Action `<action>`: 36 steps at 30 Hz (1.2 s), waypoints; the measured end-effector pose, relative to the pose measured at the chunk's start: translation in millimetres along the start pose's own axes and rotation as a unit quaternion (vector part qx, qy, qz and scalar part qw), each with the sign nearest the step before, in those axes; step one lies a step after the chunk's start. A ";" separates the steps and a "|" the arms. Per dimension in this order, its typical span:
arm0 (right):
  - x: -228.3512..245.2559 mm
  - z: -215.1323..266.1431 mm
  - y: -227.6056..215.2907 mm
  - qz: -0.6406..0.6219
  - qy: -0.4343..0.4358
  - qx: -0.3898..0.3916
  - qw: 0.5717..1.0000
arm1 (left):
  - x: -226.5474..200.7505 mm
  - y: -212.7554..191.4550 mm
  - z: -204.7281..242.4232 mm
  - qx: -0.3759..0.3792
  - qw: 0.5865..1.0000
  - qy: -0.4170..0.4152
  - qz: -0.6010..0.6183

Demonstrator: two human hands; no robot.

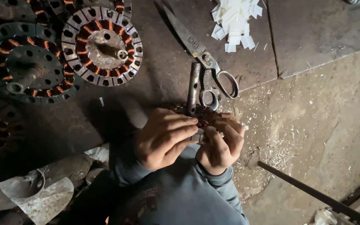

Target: The person cuts small white rectangular pieces using shears and inserts them into the slots of a circular motor stator. The person repeats this process for multiple stators on a cluttered workbench.

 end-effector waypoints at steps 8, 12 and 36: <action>-5.1 3.5 -0.2 0.003 -0.025 0.030 0.999 | -3.2 7.3 4.8 -0.021 1.000 -0.006 -0.022; -6.6 6.8 -0.3 0.001 -0.018 0.010 1.000 | -4.6 8.2 5.3 -0.029 0.999 -0.007 -0.024; -64.7 -43.3 9.1 0.035 0.159 0.184 0.969 | 46.5 -48.4 -60.5 0.040 0.978 -0.186 -0.087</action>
Point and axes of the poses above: each hand's wrist, its own z-axis away from the middle knuckle, its own y-axis out of the palm, x = y × z, the point moved 9 cm from there along -z, towards the middle knuckle, and after that the axes turned 13 degrees about x, right-handed, at the moved point
